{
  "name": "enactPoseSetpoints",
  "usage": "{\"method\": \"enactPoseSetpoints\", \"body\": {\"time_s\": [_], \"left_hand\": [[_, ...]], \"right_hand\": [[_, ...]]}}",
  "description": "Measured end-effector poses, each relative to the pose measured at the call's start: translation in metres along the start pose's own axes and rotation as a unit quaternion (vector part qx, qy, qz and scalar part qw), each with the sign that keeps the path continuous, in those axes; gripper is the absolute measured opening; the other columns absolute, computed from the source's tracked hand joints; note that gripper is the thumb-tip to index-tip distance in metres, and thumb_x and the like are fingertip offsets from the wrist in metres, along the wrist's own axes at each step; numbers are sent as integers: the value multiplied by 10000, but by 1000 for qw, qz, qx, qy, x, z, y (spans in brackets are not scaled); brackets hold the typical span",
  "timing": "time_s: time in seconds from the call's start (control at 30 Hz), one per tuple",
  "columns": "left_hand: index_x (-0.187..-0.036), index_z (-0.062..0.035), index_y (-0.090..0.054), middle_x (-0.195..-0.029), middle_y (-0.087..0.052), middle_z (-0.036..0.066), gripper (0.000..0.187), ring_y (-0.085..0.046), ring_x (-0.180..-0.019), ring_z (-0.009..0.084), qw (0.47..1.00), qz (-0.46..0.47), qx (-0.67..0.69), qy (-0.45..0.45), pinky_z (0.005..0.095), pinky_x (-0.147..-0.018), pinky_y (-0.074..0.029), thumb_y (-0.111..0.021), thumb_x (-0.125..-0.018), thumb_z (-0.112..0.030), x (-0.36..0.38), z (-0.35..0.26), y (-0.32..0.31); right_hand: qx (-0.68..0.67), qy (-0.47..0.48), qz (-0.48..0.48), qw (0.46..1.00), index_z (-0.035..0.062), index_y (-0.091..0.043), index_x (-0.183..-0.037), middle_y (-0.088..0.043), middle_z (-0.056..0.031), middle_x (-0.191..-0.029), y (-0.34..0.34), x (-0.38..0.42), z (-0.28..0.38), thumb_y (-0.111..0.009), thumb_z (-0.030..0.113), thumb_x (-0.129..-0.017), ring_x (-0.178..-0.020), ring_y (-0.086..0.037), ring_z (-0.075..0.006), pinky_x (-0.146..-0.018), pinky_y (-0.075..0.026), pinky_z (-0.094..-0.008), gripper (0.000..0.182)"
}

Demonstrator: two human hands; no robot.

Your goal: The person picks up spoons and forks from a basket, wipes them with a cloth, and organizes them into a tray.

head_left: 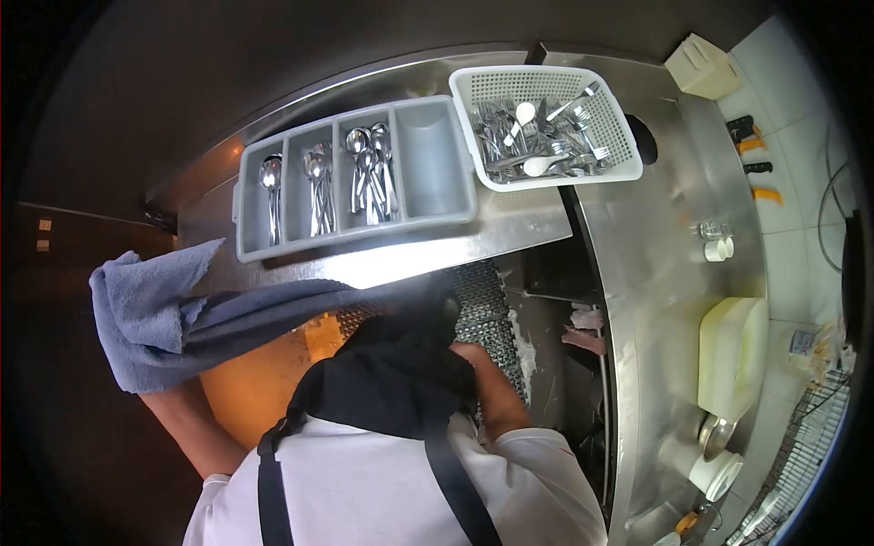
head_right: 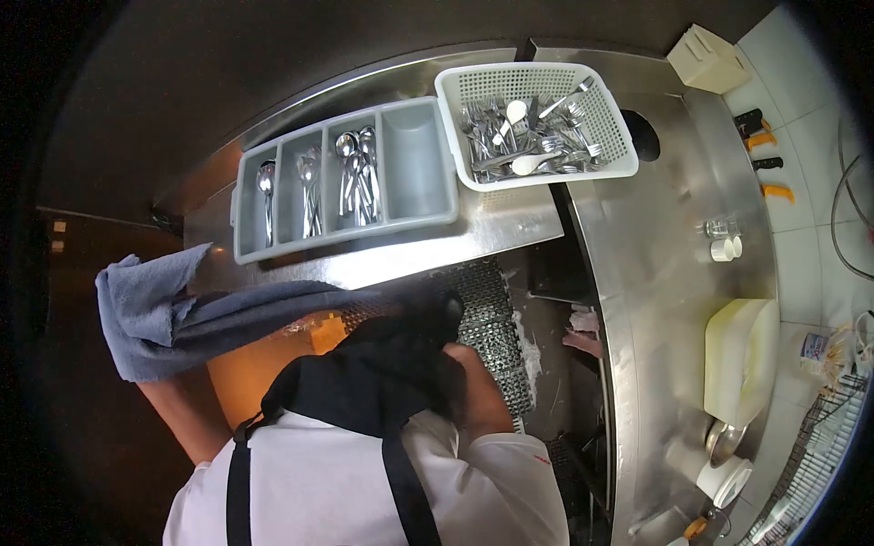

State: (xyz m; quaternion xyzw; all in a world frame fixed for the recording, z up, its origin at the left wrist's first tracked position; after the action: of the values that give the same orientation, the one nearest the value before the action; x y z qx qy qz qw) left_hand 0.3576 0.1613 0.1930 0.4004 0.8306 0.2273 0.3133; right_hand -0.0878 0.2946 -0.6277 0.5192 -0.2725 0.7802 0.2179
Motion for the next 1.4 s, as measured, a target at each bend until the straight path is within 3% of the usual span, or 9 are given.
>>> {"method": "enactPoseSetpoints", "body": {"time_s": [0.13, 0.23, 0.43, 0.53, 0.57, 0.73, 0.87, 1.0, 1.4], "left_hand": [[-1240, -9, -526, -1092, -601, 62, 438, -582, -1002, 155, 999, -21, -34, -19, 281, -920, -463, -688, -872, -183, -14, 0, 5], [-1234, -6, -527, -1066, -616, 57, 484, -593, -969, 153, 998, -24, -51, -31, 278, -899, -483, -733, -835, -186, -21, 0, 0], [-1221, -7, -549, -1144, -606, 106, 539, -604, -1016, 196, 910, -7, -363, -198, 305, -934, -477, -765, -792, -253, -29, -56, 0], [-1243, 5, -555, -1193, -600, 109, 506, -599, -1056, 216, 969, -67, -92, -221, 314, -992, -459, -720, -843, -258, -11, -76, 18], [-1251, 11, -555, -1209, -598, 107, 499, -597, -1068, 220, 976, -84, -25, -200, 317, -1011, -454, -707, -859, -259, -10, -68, 29], [-1247, 10, -553, -1204, -596, 110, 488, -596, -1062, 221, 982, -145, 22, -117, 321, -1005, -455, -698, -862, -253, 4, -18, 58], [-1243, 10, -551, -1199, -594, 112, 480, -595, -1056, 223, 982, -177, 9, -70, 325, -1000, -456, -690, -863, -248, 24, 3, 69], [-1240, 9, -550, -1194, -592, 115, 471, -594, -1051, 224, 977, -213, -19, -18, 329, -995, -457, -683, -865, -243, 51, 20, 83], [-1229, 7, -544, -1180, -586, 122, 444, -591, -1036, 227, 955, -268, -74, 107, 340, -981, -460, -660, -871, -229, 121, 6, 42]], "right_hand": [[-62, 43, -10, 997, 69, -681, -809, -545, -77, -659, 11, 63, 43, -602, 228, -835, -600, -560, -272, -599, -472, -415, 179], [-34, 92, -184, 978, 48, -713, -898, -664, -97, -776, 9, 87, 67, -587, 204, -847, -677, -625, -258, -666, -506, -421, 207], [152, 263, -116, 945, 61, -723, -909, -710, -70, -841, 6, 151, 134, -548, 143, -860, -673, -628, -211, -661, -519, -404, 199], [89, 181, -235, 951, 45, -723, -950, -716, -45, -844, 44, 202, 148, -592, 178, -842, -760, -655, -215, -750, -510, -410, 216], [209, 119, -300, 923, 12, -699, -1031, -721, -140, -992, 61, 214, 157, -630, 288, -875, -861, -680, -261, -818, -522, -395, 324], [-86, 308, -210, 924, 40, -707, -983, -704, -56, -829, 60, 410, 306, -562, 154, -959, -758, -650, -118, -663, -502, -269, 187], [-87, 467, -321, 819, 29, -686, -1042, -691, -37, -827, 148, 499, 390, -579, 221, -969, -704, -616, -84, -644, -498, -254, 232], [187, 331, -607, 698, 48, -674, -1118, -718, -139, -892, 262, 510, 455, -627, 243, -885, -825, -701, -265, -728, -543, -393, 307], [334, 225, -615, 678, 34, -640, -1068, -697, -227, -952, 369, 442, 491, -550, 303, -859, -907, -669, -409, -818, -516, -515, 352]]}}
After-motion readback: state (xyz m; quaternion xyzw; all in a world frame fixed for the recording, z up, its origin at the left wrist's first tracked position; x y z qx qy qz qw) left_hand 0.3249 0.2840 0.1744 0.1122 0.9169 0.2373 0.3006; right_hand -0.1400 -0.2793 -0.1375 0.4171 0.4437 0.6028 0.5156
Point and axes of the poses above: each hand's wrist, its own x-axis away from the middle knuckle, its own y-axis out of the back of the hand, z = x × y, the point moved 8 cm from there along -x, towards the middle knuckle
